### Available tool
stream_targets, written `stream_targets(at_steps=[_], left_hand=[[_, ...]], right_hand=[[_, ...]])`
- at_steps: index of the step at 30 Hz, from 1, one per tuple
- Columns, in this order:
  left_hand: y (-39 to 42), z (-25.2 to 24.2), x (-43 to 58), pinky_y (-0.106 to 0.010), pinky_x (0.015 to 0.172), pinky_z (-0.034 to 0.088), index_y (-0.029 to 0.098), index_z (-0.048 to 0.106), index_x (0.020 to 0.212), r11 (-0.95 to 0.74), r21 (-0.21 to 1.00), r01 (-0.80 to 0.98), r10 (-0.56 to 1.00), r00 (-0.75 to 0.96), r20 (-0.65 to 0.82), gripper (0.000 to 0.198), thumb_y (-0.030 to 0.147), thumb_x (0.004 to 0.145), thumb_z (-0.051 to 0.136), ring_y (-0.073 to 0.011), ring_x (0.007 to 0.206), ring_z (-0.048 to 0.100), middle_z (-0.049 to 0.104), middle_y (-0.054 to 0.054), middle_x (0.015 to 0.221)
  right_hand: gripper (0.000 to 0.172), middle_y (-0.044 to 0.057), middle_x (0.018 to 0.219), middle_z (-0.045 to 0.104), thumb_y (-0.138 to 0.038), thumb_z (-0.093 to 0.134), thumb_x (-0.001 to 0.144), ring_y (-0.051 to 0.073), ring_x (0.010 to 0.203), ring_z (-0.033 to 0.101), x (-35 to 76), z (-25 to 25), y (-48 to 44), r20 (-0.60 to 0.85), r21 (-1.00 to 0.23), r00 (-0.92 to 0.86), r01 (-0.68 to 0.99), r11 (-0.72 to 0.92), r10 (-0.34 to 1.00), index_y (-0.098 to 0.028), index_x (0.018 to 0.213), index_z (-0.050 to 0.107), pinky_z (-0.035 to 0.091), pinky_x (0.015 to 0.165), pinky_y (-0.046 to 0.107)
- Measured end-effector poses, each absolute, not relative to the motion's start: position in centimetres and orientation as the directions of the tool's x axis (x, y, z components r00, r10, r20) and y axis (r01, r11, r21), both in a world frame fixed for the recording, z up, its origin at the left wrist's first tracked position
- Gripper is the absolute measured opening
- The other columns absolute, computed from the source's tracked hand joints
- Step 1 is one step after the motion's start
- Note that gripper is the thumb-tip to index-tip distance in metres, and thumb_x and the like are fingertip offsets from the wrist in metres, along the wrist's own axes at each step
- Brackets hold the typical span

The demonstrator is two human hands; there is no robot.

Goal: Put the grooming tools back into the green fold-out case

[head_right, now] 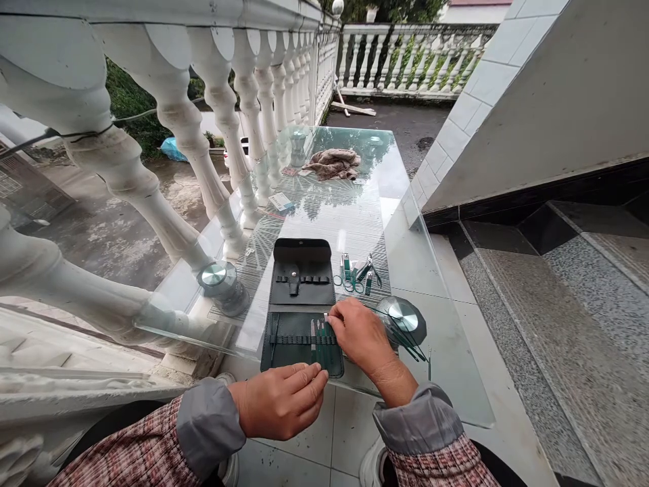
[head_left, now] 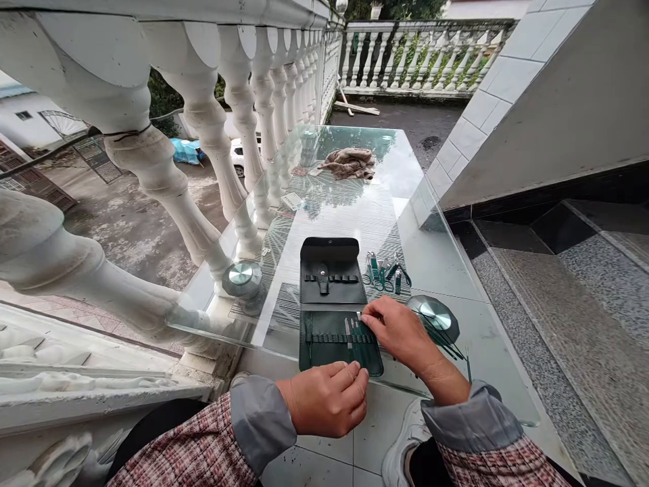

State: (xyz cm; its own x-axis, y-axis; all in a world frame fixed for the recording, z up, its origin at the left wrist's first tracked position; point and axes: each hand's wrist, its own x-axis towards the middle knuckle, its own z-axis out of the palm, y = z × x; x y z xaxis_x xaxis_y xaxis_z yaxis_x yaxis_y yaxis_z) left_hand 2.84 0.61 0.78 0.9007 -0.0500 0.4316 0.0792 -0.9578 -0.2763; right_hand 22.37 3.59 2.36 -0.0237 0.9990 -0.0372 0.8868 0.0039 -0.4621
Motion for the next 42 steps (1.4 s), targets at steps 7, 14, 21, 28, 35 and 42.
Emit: stream_targets(at_steps=[7, 14, 21, 28, 35, 42], left_hand=[[0.7, 0.6, 2.9, -0.032, 0.076, 0.055, 0.010, 0.065, 0.088, -0.960, -0.269, 0.082, -0.047, 0.896, 0.441, 0.021, 0.015, 0.085, 0.045, -0.0218, 0.094, 0.063, 0.066, -0.013, 0.102], [0.6, 0.4, 2.9, -0.031, 0.077, 0.055, 0.010, 0.064, 0.088, -0.962, -0.261, 0.078, -0.041, 0.905, 0.424, 0.020, 0.016, 0.085, 0.045, -0.0215, 0.095, 0.063, 0.065, -0.014, 0.103], [0.6, 0.4, 2.8, -0.031, 0.077, 0.055, 0.010, 0.064, 0.088, -0.961, -0.262, 0.087, -0.036, 0.902, 0.431, 0.019, 0.016, 0.085, 0.046, -0.0212, 0.094, 0.063, 0.065, -0.014, 0.104], [0.6, 0.3, 2.8, -0.031, 0.078, 0.054, 0.011, 0.064, 0.087, -0.960, -0.265, 0.091, -0.031, 0.905, 0.424, 0.019, 0.018, 0.086, 0.046, -0.0208, 0.094, 0.063, 0.065, -0.013, 0.105], [0.6, 0.2, 2.9, -0.030, 0.077, 0.055, 0.011, 0.065, 0.085, -0.963, -0.247, 0.111, -0.019, 0.882, 0.472, 0.019, 0.016, 0.086, 0.047, -0.0202, 0.093, 0.063, 0.066, -0.012, 0.102], [0.7, -0.1, 2.9, -0.031, 0.077, 0.055, 0.010, 0.064, 0.087, -0.963, -0.251, 0.096, -0.037, 0.877, 0.479, 0.018, 0.015, 0.085, 0.047, -0.0210, 0.095, 0.063, 0.065, -0.013, 0.102]], right_hand=[[0.013, 0.002, 0.079, 0.059, -0.024, 0.049, 0.079, 0.013, 0.067, 0.049, 21.0, 3.0, 3.6, -0.058, -0.316, 0.090, 0.943, -0.104, 0.994, -0.020, 0.070, 0.057, 0.025, 0.058, 0.026], [0.017, 0.001, 0.071, 0.058, -0.018, 0.047, 0.077, 0.012, 0.063, 0.048, 21.3, 3.1, 3.5, -0.087, -0.318, 0.070, 0.943, -0.094, 0.994, -0.019, 0.061, 0.054, 0.026, 0.057, 0.025], [0.021, 0.005, 0.085, 0.060, -0.020, 0.040, 0.087, 0.016, 0.076, 0.055, 22.6, 1.2, 2.2, 0.197, -0.417, -0.174, 0.876, 0.243, 0.965, -0.020, 0.090, 0.061, 0.040, 0.066, 0.027], [0.043, 0.011, 0.099, 0.061, -0.005, 0.030, 0.085, 0.021, 0.094, 0.053, 23.4, -0.2, 0.6, 0.317, -0.194, -0.303, 0.907, 0.375, 0.899, -0.018, 0.111, 0.062, 0.046, 0.074, 0.031], [0.050, 0.010, 0.108, 0.058, -0.001, 0.029, 0.083, 0.022, 0.100, 0.050, 24.2, -0.8, -0.2, 0.343, -0.170, -0.361, 0.884, 0.435, 0.867, -0.020, 0.116, 0.060, 0.046, 0.078, 0.035], [0.047, 0.010, 0.106, 0.058, -0.003, 0.030, 0.084, 0.020, 0.097, 0.051, 24.2, -0.6, -0.2, 0.358, -0.268, -0.344, 0.853, 0.448, 0.868, -0.020, 0.116, 0.060, 0.045, 0.081, 0.035]])
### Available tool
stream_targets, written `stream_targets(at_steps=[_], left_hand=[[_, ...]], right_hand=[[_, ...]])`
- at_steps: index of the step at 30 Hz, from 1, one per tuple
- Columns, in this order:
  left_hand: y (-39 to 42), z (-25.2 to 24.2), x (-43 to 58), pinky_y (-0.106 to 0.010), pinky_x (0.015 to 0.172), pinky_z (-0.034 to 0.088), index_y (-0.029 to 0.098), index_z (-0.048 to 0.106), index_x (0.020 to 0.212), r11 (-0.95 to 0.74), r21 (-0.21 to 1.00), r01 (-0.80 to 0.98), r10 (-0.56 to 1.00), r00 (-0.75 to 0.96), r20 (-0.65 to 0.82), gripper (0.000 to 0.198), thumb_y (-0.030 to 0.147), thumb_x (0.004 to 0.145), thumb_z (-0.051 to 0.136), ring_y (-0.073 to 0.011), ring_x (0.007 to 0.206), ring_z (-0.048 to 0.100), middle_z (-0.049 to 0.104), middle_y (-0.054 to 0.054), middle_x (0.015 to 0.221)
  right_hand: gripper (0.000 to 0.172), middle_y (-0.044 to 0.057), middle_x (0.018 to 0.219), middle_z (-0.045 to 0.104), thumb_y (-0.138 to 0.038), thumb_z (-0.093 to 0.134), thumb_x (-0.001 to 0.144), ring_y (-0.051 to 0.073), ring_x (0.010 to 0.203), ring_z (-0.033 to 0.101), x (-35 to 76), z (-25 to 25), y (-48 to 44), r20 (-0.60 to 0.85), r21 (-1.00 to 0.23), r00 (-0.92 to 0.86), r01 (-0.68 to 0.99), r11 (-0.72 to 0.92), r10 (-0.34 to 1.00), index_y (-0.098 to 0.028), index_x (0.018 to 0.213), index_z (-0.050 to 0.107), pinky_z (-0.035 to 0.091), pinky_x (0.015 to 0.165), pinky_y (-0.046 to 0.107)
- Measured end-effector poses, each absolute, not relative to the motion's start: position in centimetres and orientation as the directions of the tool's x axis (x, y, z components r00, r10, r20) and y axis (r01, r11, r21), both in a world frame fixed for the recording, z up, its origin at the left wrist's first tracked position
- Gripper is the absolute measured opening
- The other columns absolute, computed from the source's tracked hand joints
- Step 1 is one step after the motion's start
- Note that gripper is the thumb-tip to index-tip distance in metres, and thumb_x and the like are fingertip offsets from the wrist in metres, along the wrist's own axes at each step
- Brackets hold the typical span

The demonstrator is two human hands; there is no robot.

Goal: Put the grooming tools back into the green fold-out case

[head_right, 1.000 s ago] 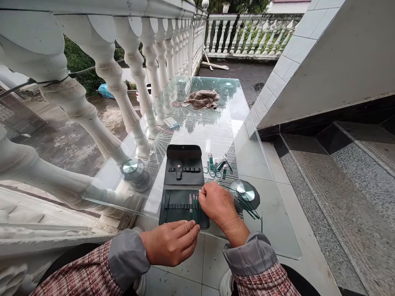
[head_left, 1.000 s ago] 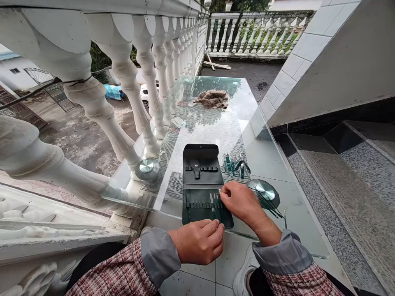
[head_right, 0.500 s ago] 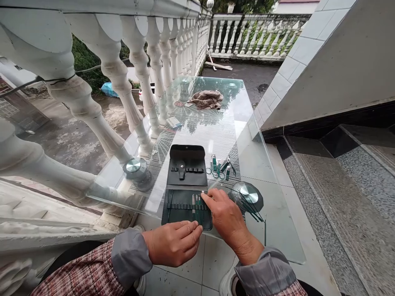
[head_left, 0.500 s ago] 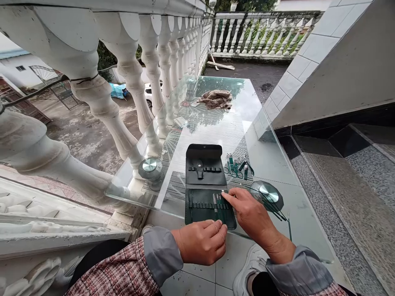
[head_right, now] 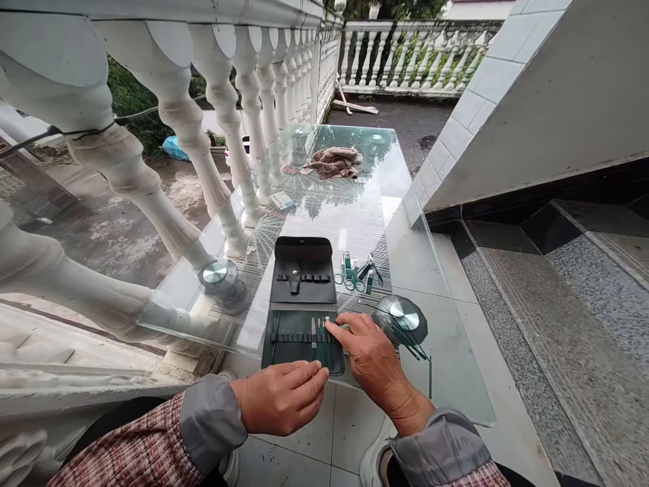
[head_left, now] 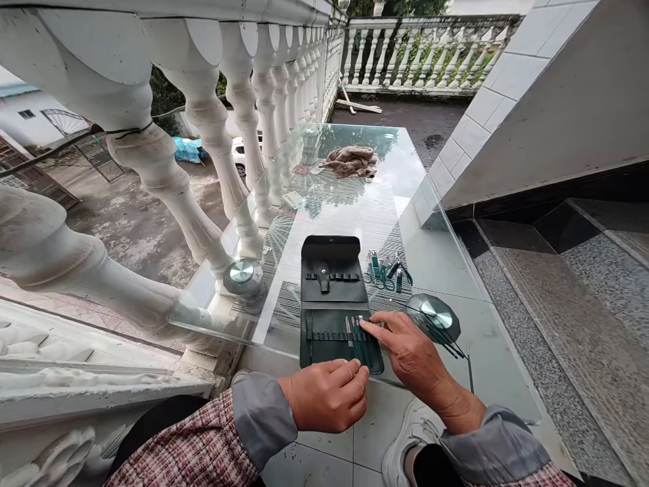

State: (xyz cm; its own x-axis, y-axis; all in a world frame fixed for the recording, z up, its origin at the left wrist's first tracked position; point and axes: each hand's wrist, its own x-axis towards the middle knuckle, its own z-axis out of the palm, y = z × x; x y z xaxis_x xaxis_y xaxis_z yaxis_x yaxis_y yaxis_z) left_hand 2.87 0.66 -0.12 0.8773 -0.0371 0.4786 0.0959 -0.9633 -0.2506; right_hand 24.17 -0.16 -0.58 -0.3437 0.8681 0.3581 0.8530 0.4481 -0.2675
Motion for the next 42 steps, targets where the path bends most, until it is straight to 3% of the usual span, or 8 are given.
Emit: stream_targets(at_steps=[8, 14, 18, 22, 25, 29, 42], left_hand=[[0.6, 0.0, 2.9, -0.031, 0.078, 0.054, 0.010, 0.063, 0.090, -0.959, -0.270, 0.085, -0.036, 0.909, 0.414, 0.019, 0.018, 0.086, 0.046, -0.0213, 0.097, 0.062, 0.064, -0.014, 0.106], [0.7, 0.3, 2.8, -0.032, 0.077, 0.054, 0.011, 0.065, 0.087, -0.955, -0.284, 0.082, -0.052, 0.899, 0.434, 0.019, 0.018, 0.086, 0.047, -0.0221, 0.096, 0.062, 0.065, -0.014, 0.104], [0.7, 0.3, 2.6, -0.034, 0.080, 0.054, 0.011, 0.065, 0.094, -0.951, -0.298, 0.078, -0.056, 0.907, 0.418, 0.019, 0.020, 0.088, 0.050, -0.0229, 0.097, 0.062, 0.064, -0.013, 0.108], [0.8, 0.5, 2.5, -0.035, 0.083, 0.054, 0.011, 0.065, 0.094, -0.949, -0.308, 0.070, -0.061, 0.917, 0.394, 0.019, 0.022, 0.087, 0.051, -0.0233, 0.100, 0.061, 0.064, -0.014, 0.109], [1.0, 0.5, 2.6, -0.034, 0.083, 0.054, 0.011, 0.065, 0.092, -0.948, -0.313, 0.061, -0.076, 0.910, 0.408, 0.017, 0.020, 0.087, 0.051, -0.0227, 0.098, 0.062, 0.064, -0.014, 0.108], [1.1, 0.5, 2.7, -0.035, 0.082, 0.055, 0.010, 0.064, 0.091, -0.951, -0.306, 0.045, -0.089, 0.908, 0.410, 0.017, 0.019, 0.086, 0.051, -0.0237, 0.099, 0.061, 0.064, -0.014, 0.107], [1.1, 0.4, 2.9, -0.033, 0.081, 0.055, 0.010, 0.064, 0.091, -0.949, -0.311, 0.055, -0.085, 0.904, 0.419, 0.017, 0.017, 0.085, 0.051, -0.0230, 0.099, 0.061, 0.064, -0.013, 0.107]], right_hand=[[0.045, 0.011, 0.106, 0.060, -0.008, 0.032, 0.086, 0.022, 0.095, 0.052, 23.6, -0.8, 0.0, 0.336, -0.247, -0.292, 0.890, 0.383, 0.895, -0.021, 0.117, 0.060, 0.046, 0.082, 0.038], [0.040, 0.010, 0.105, 0.060, -0.015, 0.033, 0.089, 0.022, 0.100, 0.054, 24.1, 1.3, -0.5, 0.444, -0.447, -0.154, 0.816, 0.367, 0.883, -0.023, 0.120, 0.056, 0.045, 0.088, 0.038], [0.033, 0.009, 0.101, 0.061, -0.029, 0.042, 0.088, 0.021, 0.092, 0.057, 26.9, 4.0, -0.9, 0.499, -0.526, 0.195, 0.842, 0.116, 0.844, -0.023, 0.116, 0.057, 0.045, 0.083, 0.037], [0.032, 0.007, 0.087, 0.063, -0.041, 0.047, 0.080, 0.019, 0.074, 0.058, 31.4, 4.7, -1.3, 0.371, -0.596, 0.483, 0.779, -0.196, 0.793, -0.021, 0.100, 0.062, 0.045, 0.068, 0.032], [0.024, 0.004, 0.077, 0.064, -0.042, 0.050, 0.075, 0.018, 0.066, 0.057, 33.7, 3.8, -1.7, 0.224, -0.515, 0.459, 0.805, -0.295, 0.860, -0.022, 0.081, 0.063, 0.041, 0.060, 0.030], [0.016, 0.001, 0.072, 0.063, -0.035, 0.050, 0.075, 0.016, 0.063, 0.055, 33.9, 2.6, -2.2, 0.044, -0.378, 0.312, 0.885, -0.273, 0.949, -0.024, 0.068, 0.059, 0.035, 0.053, 0.027], [0.017, 0.001, 0.076, 0.062, -0.026, 0.050, 0.080, 0.015, 0.067, 0.053, 32.3, 2.3, -1.8, -0.036, -0.196, 0.247, 0.948, -0.249, 0.968, -0.022, 0.068, 0.061, 0.029, 0.054, 0.026]])
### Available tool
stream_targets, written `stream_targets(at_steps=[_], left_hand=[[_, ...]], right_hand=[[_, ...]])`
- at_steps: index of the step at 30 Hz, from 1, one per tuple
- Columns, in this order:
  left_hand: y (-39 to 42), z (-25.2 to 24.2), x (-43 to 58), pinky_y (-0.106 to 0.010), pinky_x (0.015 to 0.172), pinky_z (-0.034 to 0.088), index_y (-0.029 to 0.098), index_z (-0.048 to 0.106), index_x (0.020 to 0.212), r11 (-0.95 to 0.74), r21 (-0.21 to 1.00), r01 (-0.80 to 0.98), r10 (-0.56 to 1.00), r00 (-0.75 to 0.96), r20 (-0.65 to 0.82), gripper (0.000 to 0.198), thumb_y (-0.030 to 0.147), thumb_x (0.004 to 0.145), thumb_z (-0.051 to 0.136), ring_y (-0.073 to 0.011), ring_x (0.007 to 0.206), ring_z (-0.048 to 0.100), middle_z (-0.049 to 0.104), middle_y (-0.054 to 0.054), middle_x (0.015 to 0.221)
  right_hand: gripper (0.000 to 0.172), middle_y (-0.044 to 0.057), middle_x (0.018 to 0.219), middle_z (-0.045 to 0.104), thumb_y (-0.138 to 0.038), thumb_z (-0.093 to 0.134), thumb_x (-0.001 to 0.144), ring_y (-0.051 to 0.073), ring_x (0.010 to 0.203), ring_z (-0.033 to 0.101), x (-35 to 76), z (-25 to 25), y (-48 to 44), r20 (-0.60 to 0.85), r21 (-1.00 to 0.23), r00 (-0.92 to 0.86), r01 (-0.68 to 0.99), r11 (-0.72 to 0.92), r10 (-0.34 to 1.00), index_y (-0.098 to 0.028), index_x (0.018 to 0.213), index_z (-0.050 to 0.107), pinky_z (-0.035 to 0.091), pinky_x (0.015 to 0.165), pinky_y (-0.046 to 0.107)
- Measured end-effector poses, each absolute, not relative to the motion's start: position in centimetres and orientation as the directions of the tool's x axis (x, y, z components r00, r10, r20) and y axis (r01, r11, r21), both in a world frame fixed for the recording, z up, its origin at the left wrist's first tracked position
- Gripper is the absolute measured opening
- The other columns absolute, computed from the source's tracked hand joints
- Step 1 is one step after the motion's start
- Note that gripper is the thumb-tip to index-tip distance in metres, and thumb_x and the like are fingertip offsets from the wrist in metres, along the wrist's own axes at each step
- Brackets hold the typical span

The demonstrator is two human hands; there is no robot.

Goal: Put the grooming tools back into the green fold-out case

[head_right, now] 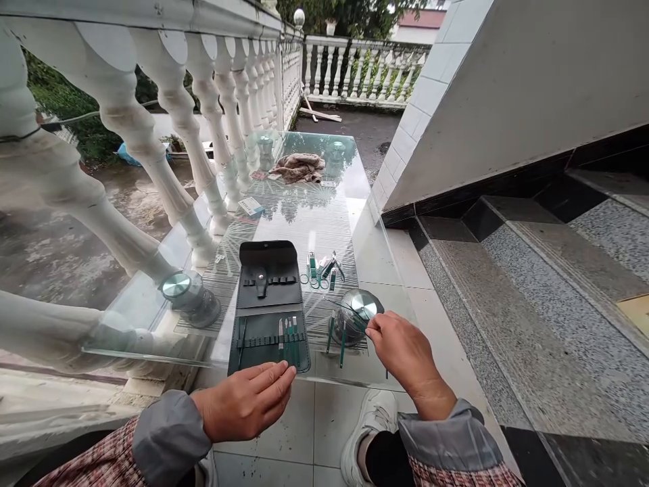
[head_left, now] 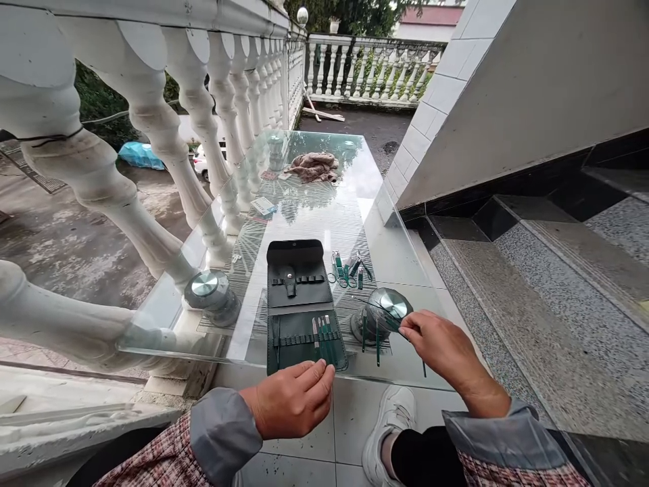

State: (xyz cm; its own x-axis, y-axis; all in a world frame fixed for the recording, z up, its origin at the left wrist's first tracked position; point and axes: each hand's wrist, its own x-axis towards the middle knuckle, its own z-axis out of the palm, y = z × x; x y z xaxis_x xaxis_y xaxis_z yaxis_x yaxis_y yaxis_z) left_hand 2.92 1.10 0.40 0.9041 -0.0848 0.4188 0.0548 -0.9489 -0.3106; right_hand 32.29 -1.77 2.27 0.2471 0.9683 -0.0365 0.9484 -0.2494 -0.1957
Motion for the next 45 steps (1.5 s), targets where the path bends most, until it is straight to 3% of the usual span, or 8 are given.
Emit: stream_targets(at_steps=[6, 12, 19, 27, 30, 33, 39, 45], left_hand=[[1.0, 0.2, 2.8, -0.034, 0.080, 0.056, 0.011, 0.065, 0.092, -0.949, -0.311, 0.057, -0.082, 0.907, 0.414, 0.017, 0.020, 0.086, 0.052, -0.0238, 0.099, 0.061, 0.064, -0.014, 0.108], [1.1, 0.5, 2.9, -0.033, 0.079, 0.056, 0.009, 0.066, 0.090, -0.951, -0.305, 0.054, -0.088, 0.897, 0.433, 0.018, 0.017, 0.085, 0.051, -0.0240, 0.097, 0.062, 0.064, -0.014, 0.106], [1.0, 0.5, 2.9, -0.033, 0.078, 0.056, 0.009, 0.065, 0.089, -0.952, -0.302, 0.050, -0.089, 0.898, 0.431, 0.017, 0.017, 0.085, 0.050, -0.0242, 0.097, 0.062, 0.064, -0.014, 0.106], [1.1, 0.5, 3.0, -0.034, 0.078, 0.056, 0.009, 0.065, 0.088, -0.954, -0.296, 0.052, -0.088, 0.894, 0.439, 0.018, 0.016, 0.085, 0.049, -0.0240, 0.096, 0.062, 0.064, -0.014, 0.105], [1.1, 0.6, 2.9, -0.033, 0.078, 0.055, 0.009, 0.065, 0.088, -0.953, -0.299, 0.050, -0.091, 0.894, 0.439, 0.018, 0.016, 0.085, 0.049, -0.0239, 0.097, 0.062, 0.064, -0.014, 0.105], [1.0, 0.5, 2.9, -0.034, 0.079, 0.055, 0.010, 0.065, 0.088, -0.952, -0.302, 0.050, -0.091, 0.895, 0.437, 0.017, 0.017, 0.085, 0.050, -0.0236, 0.096, 0.062, 0.064, -0.014, 0.105], [0.8, 0.5, 2.9, -0.033, 0.078, 0.055, 0.010, 0.066, 0.091, -0.948, -0.314, 0.053, -0.091, 0.900, 0.426, 0.019, 0.020, 0.086, 0.050, -0.0229, 0.094, 0.062, 0.065, -0.014, 0.104], [0.8, 0.6, 2.9, -0.033, 0.077, 0.054, 0.010, 0.067, 0.089, -0.947, -0.313, 0.067, -0.075, 0.903, 0.422, 0.020, 0.020, 0.086, 0.050, -0.0227, 0.094, 0.062, 0.064, -0.014, 0.105]], right_hand=[[0.019, 0.002, 0.075, 0.061, -0.022, 0.046, 0.081, 0.014, 0.064, 0.051, 31.9, 2.6, -1.5, -0.082, -0.134, 0.251, 0.956, -0.260, 0.964, -0.020, 0.066, 0.056, 0.027, 0.053, 0.025], [0.020, 0.001, 0.075, 0.060, -0.033, 0.051, 0.082, 0.013, 0.062, 0.051, 31.8, 2.6, -1.6, -0.064, -0.203, 0.243, 0.947, -0.251, 0.968, -0.021, 0.067, 0.056, 0.029, 0.052, 0.025], [0.015, 0.001, 0.083, 0.062, -0.024, 0.049, 0.083, 0.015, 0.070, 0.054, 31.0, 3.1, -1.2, -0.146, -0.170, 0.272, 0.940, -0.295, 0.951, -0.021, 0.071, 0.058, 0.029, 0.055, 0.025], [0.017, 0.005, 0.081, 0.060, -0.023, 0.042, 0.085, 0.018, 0.074, 0.054, 31.0, 1.9, -1.3, -0.051, -0.095, 0.226, 0.969, -0.229, 0.973, -0.020, 0.074, 0.055, 0.028, 0.056, 0.027], [0.018, 0.004, 0.079, 0.059, -0.024, 0.040, 0.084, 0.017, 0.071, 0.052, 30.9, 2.0, -1.3, -0.011, -0.194, 0.243, 0.951, -0.240, 0.970, -0.020, 0.071, 0.052, 0.029, 0.056, 0.027], [0.018, 0.001, 0.071, 0.059, -0.030, 0.041, 0.082, 0.015, 0.062, 0.050, 30.6, 2.5, -1.2, -0.005, -0.396, 0.295, 0.877, -0.273, 0.955, -0.021, 0.069, 0.051, 0.032, 0.055, 0.026], [0.027, 0.001, 0.067, 0.060, -0.046, 0.047, 0.078, 0.013, 0.057, 0.049, 29.5, 3.0, -1.2, -0.086, -0.807, 0.286, 0.542, -0.235, 0.954, -0.021, 0.072, 0.054, 0.039, 0.053, 0.026], [0.032, 0.003, 0.070, 0.062, -0.048, 0.063, 0.070, 0.009, 0.051, 0.046, 28.2, 2.7, -0.9, -0.111, -0.965, 0.357, 0.186, -0.187, 0.927, -0.017, 0.076, 0.057, 0.041, 0.049, 0.024]])
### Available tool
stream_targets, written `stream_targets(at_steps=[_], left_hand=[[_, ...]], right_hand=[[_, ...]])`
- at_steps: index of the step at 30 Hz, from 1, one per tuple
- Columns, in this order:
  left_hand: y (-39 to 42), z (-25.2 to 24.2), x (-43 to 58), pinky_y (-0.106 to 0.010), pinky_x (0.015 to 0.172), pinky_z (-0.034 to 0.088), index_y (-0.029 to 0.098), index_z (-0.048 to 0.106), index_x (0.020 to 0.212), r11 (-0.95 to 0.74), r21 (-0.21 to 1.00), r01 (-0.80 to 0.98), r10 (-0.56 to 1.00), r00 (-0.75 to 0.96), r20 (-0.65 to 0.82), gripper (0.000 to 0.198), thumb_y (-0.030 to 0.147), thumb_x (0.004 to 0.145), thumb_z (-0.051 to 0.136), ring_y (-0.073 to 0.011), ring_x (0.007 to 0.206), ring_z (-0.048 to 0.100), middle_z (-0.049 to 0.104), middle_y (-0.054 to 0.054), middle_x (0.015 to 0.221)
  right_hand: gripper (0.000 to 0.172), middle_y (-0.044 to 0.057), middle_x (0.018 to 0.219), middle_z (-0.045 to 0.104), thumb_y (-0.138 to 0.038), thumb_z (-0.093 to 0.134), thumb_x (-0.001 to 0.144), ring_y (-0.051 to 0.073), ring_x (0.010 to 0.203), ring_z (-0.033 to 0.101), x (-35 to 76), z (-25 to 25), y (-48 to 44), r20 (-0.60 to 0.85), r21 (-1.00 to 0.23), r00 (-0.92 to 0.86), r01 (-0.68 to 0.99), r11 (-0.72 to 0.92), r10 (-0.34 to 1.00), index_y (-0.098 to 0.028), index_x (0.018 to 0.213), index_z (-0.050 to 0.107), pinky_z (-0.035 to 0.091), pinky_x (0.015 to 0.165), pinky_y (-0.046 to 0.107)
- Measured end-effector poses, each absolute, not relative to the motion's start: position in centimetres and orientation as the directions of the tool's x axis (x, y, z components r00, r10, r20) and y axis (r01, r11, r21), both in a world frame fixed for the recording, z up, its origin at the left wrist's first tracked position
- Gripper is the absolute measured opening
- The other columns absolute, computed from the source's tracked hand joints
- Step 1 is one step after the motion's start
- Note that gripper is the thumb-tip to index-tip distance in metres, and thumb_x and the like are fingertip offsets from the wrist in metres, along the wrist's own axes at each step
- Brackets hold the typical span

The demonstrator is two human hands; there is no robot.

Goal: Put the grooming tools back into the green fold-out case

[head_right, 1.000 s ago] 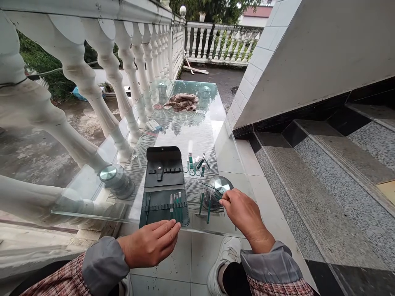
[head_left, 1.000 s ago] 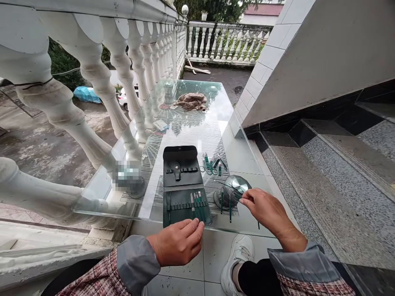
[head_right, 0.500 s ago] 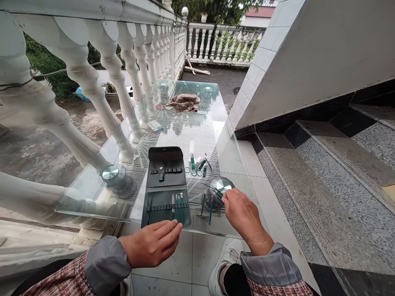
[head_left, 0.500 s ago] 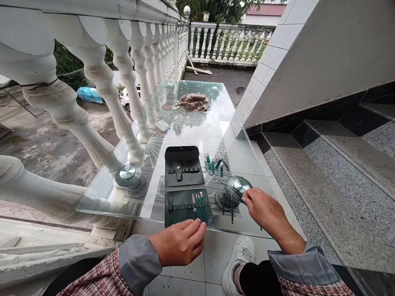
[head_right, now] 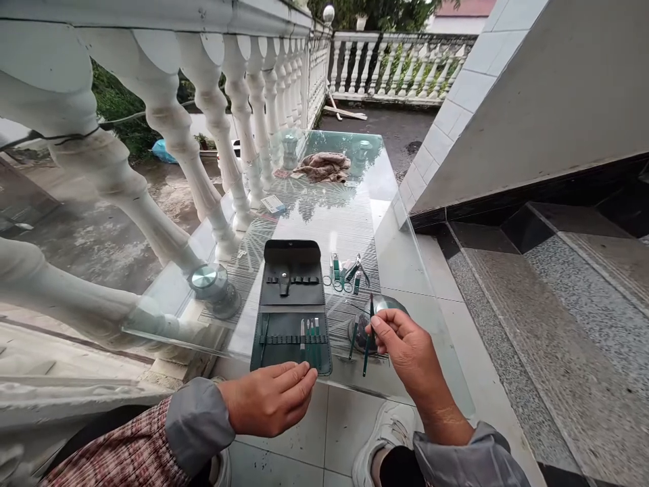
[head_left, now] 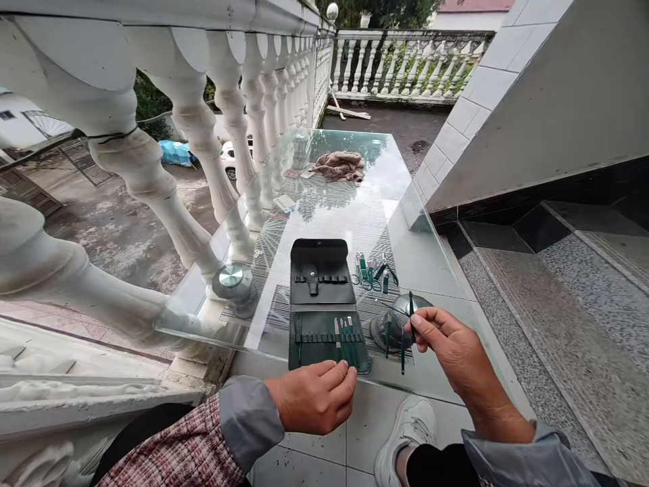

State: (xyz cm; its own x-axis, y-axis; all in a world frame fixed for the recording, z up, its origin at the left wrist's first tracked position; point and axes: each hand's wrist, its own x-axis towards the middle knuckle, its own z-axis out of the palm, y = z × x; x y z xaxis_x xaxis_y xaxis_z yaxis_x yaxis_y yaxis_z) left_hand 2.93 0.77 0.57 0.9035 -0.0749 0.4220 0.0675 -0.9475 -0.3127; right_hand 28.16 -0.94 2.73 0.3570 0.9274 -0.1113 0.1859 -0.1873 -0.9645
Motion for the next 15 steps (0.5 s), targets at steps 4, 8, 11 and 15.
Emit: stream_targets(at_steps=[4, 8, 11, 15], left_hand=[[0.7, 0.7, 2.9, -0.033, 0.077, 0.053, 0.010, 0.066, 0.089, -0.946, -0.316, 0.069, -0.075, 0.904, 0.422, 0.020, 0.020, 0.085, 0.050, -0.0227, 0.094, 0.062, 0.064, -0.014, 0.104], [0.7, 0.7, 2.9, -0.033, 0.078, 0.053, 0.009, 0.065, 0.091, -0.944, -0.323, 0.062, -0.077, 0.913, 0.401, 0.020, 0.020, 0.086, 0.049, -0.0221, 0.095, 0.061, 0.064, -0.015, 0.106], [0.7, 0.7, 3.0, -0.033, 0.077, 0.053, 0.009, 0.066, 0.091, -0.945, -0.321, 0.065, -0.078, 0.907, 0.414, 0.020, 0.019, 0.086, 0.049, -0.0222, 0.094, 0.062, 0.064, -0.015, 0.104], [0.7, 0.6, 3.0, -0.033, 0.078, 0.053, 0.009, 0.066, 0.090, -0.944, -0.322, 0.069, -0.075, 0.907, 0.415, 0.020, 0.019, 0.086, 0.049, -0.0220, 0.094, 0.062, 0.064, -0.014, 0.105]], right_hand=[[0.044, 0.004, 0.070, 0.062, -0.045, 0.070, 0.064, 0.013, 0.058, 0.053, 27.4, 2.2, -0.7, -0.166, -0.979, 0.353, 0.053, -0.197, 0.921, -0.015, 0.095, 0.061, 0.042, 0.049, 0.024], [0.055, 0.000, 0.070, 0.058, -0.039, 0.074, 0.062, 0.010, 0.056, 0.048, 26.6, 1.9, -0.5, -0.207, -0.978, 0.277, -0.024, -0.209, 0.938, -0.016, 0.109, 0.059, 0.042, 0.051, 0.025], [0.057, -0.003, 0.069, 0.056, -0.037, 0.076, 0.060, 0.009, 0.056, 0.047, 26.0, 1.8, -0.4, -0.224, -0.974, 0.247, -0.068, -0.214, 0.943, -0.017, 0.111, 0.059, 0.041, 0.052, 0.024], [0.049, 0.001, 0.073, 0.060, -0.037, 0.078, 0.057, 0.012, 0.062, 0.051, 25.9, 1.9, -0.3, -0.243, -0.970, 0.253, -0.072, -0.232, 0.937, -0.016, 0.099, 0.064, 0.042, 0.052, 0.025]])
